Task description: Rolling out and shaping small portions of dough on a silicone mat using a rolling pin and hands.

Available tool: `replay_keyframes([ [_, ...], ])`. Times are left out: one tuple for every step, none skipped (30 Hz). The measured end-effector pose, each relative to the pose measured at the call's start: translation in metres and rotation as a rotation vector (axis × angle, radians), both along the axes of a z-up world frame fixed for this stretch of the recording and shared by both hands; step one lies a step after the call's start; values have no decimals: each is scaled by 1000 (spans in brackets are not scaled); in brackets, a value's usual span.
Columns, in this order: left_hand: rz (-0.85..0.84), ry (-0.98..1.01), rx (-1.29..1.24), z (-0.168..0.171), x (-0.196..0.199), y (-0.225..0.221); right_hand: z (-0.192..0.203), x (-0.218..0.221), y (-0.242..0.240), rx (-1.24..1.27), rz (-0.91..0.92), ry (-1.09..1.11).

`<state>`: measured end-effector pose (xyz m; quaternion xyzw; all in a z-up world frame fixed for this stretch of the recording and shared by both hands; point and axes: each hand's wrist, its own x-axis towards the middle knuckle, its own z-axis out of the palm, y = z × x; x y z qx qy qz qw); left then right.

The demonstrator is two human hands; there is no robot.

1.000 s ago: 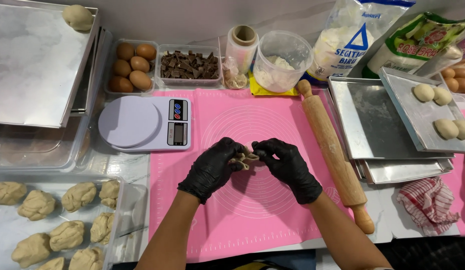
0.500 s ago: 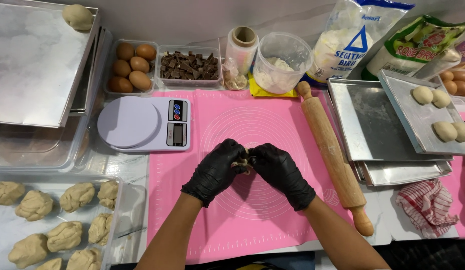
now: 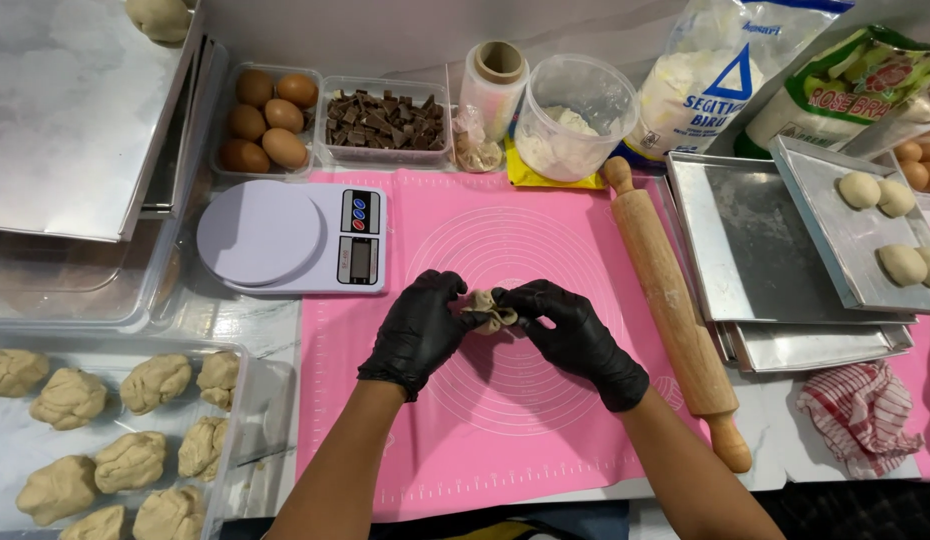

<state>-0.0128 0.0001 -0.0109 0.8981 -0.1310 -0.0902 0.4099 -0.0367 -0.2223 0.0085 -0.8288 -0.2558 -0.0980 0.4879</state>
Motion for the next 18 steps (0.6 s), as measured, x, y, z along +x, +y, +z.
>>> replay_keyframes([
  [0, 0, -1, 1, -1, -1, -8, 2, -2, -1, 0, 0],
  [-10, 24, -18, 2, -2, -2, -16, 4, -4, -5, 2, -65],
  [-19, 47, -38, 3, -3, -4, -23, 7, -7, -11, 5, -133],
  [-18, 45, -41, 3, -3, -5, -26, 9, -8, -14, 6, -135],
  [-31, 36, -43, 3, -4, -7, -29, 10, -9, -65, -1, -200],
  [-44, 28, -45, 3, -5, -8, -33, 10, -10, -116, -9, -264],
  [-44, 29, -45, -7, -2, -10, -34, 9, -10, -116, -9, -264],
  [-33, 23, -77, -16, 0, -13, -35, 8, -11, -185, -21, -324],
  [-22, 16, -108, -25, 3, -16, -35, 7, -11, -252, -34, -386],
  [-23, 16, -108, -19, 2, -18, -34, 6, -8, -252, -35, -386],
  [-14, -15, -152, -14, 1, -19, -33, 5, -6, -212, -87, -363],
  [-5, -45, -197, -8, 0, -21, -32, 4, -3, -172, -139, -340],
  [-6, -42, -196, -7, -1, -21, -30, 3, 0, -171, -140, -337],
  [6, -58, -224, -5, -3, -21, -28, 1, 4, -165, -180, -345],
  [17, -75, -252, -4, -3, -21, -26, 1, 7, -159, -218, -353],
  [17, -73, -251, -17, -2, -23, -24, -1, 11, -159, -219, -351],
  [27, -75, -261, -30, -1, -25, -23, -1, 14, -146, -224, -358],
  [38, -76, -271, -42, 1, -26, -21, -2, 18, -133, -228, -364],
])
